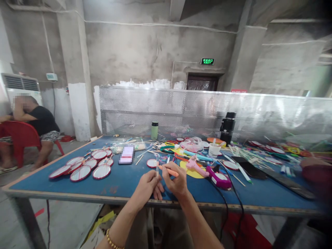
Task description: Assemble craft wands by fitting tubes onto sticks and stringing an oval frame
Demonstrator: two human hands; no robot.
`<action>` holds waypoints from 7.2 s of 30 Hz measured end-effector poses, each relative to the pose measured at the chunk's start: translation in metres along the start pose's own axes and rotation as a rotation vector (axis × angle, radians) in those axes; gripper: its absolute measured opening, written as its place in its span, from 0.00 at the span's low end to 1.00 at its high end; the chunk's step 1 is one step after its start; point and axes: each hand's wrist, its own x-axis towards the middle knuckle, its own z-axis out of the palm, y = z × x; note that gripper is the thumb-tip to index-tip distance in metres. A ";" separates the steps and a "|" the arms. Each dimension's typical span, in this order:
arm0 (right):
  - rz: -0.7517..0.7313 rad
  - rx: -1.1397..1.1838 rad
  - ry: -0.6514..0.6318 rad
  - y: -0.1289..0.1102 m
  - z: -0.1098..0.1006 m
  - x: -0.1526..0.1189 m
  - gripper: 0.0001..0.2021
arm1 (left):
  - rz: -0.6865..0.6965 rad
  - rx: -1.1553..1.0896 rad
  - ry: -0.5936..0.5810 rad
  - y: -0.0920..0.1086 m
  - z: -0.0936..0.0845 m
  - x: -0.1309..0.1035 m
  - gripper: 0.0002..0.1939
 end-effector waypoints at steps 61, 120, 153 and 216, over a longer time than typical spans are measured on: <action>0.034 -0.105 0.096 0.004 0.003 0.004 0.07 | -0.014 0.008 0.006 -0.006 -0.001 0.003 0.11; 0.024 -0.093 0.080 -0.001 0.002 0.004 0.07 | -0.025 -0.021 0.011 -0.001 -0.001 0.001 0.14; 0.067 -0.042 0.092 -0.006 0.000 0.009 0.09 | -0.011 -0.006 0.026 -0.005 -0.001 0.003 0.16; -0.002 -0.034 0.093 -0.004 -0.001 0.006 0.06 | 0.013 -0.022 0.001 -0.009 -0.003 0.004 0.13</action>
